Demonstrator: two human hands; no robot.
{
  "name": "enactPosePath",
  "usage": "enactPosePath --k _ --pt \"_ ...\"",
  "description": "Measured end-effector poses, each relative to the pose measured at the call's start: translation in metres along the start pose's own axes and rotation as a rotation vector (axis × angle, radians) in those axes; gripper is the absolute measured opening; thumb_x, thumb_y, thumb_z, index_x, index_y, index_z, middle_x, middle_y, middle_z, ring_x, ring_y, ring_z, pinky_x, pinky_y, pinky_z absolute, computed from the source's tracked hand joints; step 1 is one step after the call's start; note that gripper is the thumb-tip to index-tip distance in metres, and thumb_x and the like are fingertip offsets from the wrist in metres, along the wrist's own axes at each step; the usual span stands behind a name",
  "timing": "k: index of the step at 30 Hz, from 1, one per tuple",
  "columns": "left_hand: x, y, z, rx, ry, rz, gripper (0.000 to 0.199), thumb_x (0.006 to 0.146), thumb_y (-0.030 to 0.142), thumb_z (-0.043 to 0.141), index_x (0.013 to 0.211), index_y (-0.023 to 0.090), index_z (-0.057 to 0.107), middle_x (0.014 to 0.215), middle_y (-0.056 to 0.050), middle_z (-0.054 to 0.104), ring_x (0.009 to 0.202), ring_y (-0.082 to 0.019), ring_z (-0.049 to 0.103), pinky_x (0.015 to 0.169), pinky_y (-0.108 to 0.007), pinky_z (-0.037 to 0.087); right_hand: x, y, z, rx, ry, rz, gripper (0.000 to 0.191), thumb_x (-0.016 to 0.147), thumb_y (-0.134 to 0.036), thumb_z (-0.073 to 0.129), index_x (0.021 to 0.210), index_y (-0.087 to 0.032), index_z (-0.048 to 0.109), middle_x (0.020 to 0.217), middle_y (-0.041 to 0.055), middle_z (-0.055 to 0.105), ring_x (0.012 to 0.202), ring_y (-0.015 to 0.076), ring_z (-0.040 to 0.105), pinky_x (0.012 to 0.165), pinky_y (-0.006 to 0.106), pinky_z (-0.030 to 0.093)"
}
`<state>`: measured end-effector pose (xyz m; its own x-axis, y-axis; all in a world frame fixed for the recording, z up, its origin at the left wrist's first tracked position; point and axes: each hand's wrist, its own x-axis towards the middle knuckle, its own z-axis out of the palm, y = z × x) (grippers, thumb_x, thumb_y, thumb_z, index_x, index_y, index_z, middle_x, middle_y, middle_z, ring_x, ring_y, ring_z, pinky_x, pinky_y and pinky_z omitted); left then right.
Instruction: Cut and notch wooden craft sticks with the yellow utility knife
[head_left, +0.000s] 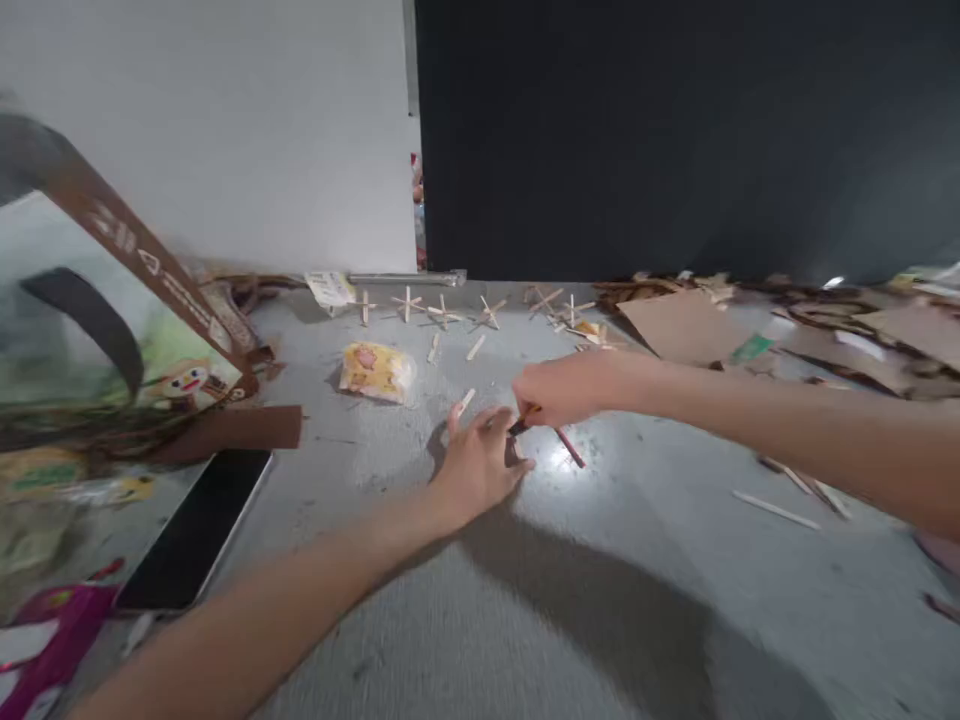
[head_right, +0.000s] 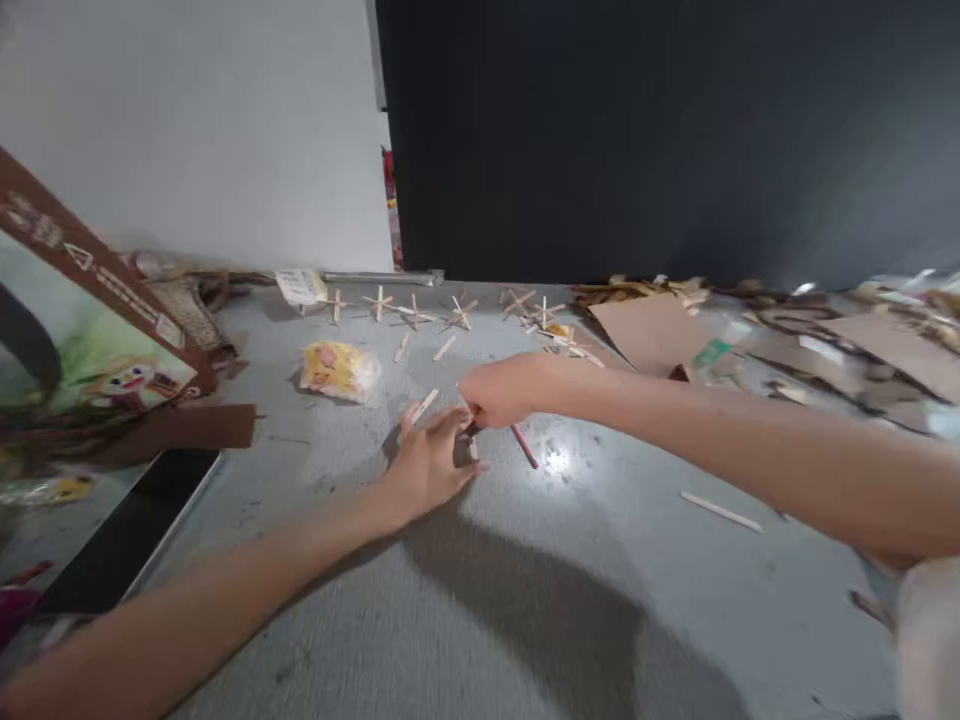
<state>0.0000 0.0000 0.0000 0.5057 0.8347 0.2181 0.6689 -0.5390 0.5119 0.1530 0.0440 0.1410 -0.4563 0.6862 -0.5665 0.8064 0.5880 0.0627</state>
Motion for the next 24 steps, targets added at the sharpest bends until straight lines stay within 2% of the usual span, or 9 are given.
enactPosePath --k 4,5,8,11,16,21,22,24 --pt "0.022 -0.015 -0.004 -0.011 -0.180 0.003 0.057 0.083 0.042 0.084 0.133 0.026 0.062 0.143 -0.011 0.071 0.141 -0.037 0.059 0.129 -0.065 0.009 -0.003 0.004 0.005 -0.004 0.035 -0.011 0.027 0.096 -0.015 0.058 0.070 -0.017 0.065 0.063 0.0019 0.059 0.047 0.0107 0.034 0.054 0.030 0.024" --pt "0.026 -0.019 -0.005 -0.030 -0.206 0.001 0.063 0.080 0.043 0.086 0.135 0.027 0.061 0.144 -0.012 0.070 0.142 -0.039 0.058 0.129 -0.065 0.011 -0.004 0.005 0.007 -0.009 0.047 -0.017 0.026 0.096 -0.015 0.058 0.072 -0.016 0.068 0.066 0.0036 0.062 0.049 0.0110 0.037 0.055 0.030 0.025" --pt "0.033 -0.033 -0.008 -0.150 -0.272 0.018 0.094 0.073 0.048 0.091 0.153 0.027 0.045 0.144 -0.014 0.071 0.148 -0.039 0.052 0.127 -0.065 0.011 -0.003 0.008 0.012 -0.029 0.105 -0.035 0.025 0.097 -0.018 0.061 0.077 -0.016 0.075 0.070 0.0063 0.067 0.053 0.0132 0.046 0.058 0.029 0.029" --pt "0.036 -0.044 -0.011 -0.232 -0.314 0.053 0.101 0.074 0.050 0.092 0.157 0.027 0.039 0.141 -0.017 0.072 0.153 -0.038 0.046 0.127 -0.064 0.010 -0.002 0.009 0.014 -0.038 0.173 -0.052 0.023 0.096 -0.022 0.067 0.076 -0.019 0.077 0.069 0.0055 0.066 0.057 0.0151 0.051 0.059 0.029 0.031" --pt "0.035 -0.043 -0.008 -0.209 -0.280 0.031 0.104 0.070 0.049 0.095 0.157 0.026 0.043 0.142 -0.014 0.072 0.162 -0.037 0.031 0.129 -0.061 0.011 -0.001 0.005 0.009 -0.023 0.169 -0.062 0.027 0.094 -0.020 0.067 0.068 -0.020 0.075 0.064 0.0041 0.064 0.056 0.0156 0.052 0.059 0.031 0.032" --pt "0.026 -0.030 0.003 -0.122 -0.173 -0.025 0.091 0.079 0.054 0.086 0.157 0.026 0.048 0.153 -0.016 0.063 0.155 -0.037 0.043 0.130 -0.062 0.006 0.000 0.005 0.010 0.024 0.106 -0.016 0.041 0.100 -0.022 0.061 0.060 -0.019 0.068 0.054 0.0016 0.055 0.049 0.0137 0.044 0.058 0.032 0.031" --pt "0.025 -0.029 0.004 -0.109 -0.162 -0.026 0.093 0.081 0.055 0.084 0.160 0.025 0.044 0.156 -0.017 0.060 0.155 -0.037 0.043 0.130 -0.062 0.004 0.001 0.006 0.011 0.023 0.104 -0.025 0.040 0.101 -0.022 0.060 0.061 -0.019 0.069 0.054 0.0013 0.055 0.049 0.0134 0.044 0.058 0.031 0.031" --pt "0.026 -0.028 0.006 -0.109 -0.162 -0.050 0.112 0.080 0.055 0.085 0.169 0.022 0.026 0.156 -0.019 0.059 0.158 -0.036 0.039 0.130 -0.063 0.003 0.000 0.006 0.013 0.003 0.115 -0.039 0.038 0.101 -0.022 0.060 0.064 -0.019 0.070 0.055 0.0012 0.055 0.050 0.0136 0.045 0.058 0.030 0.030"
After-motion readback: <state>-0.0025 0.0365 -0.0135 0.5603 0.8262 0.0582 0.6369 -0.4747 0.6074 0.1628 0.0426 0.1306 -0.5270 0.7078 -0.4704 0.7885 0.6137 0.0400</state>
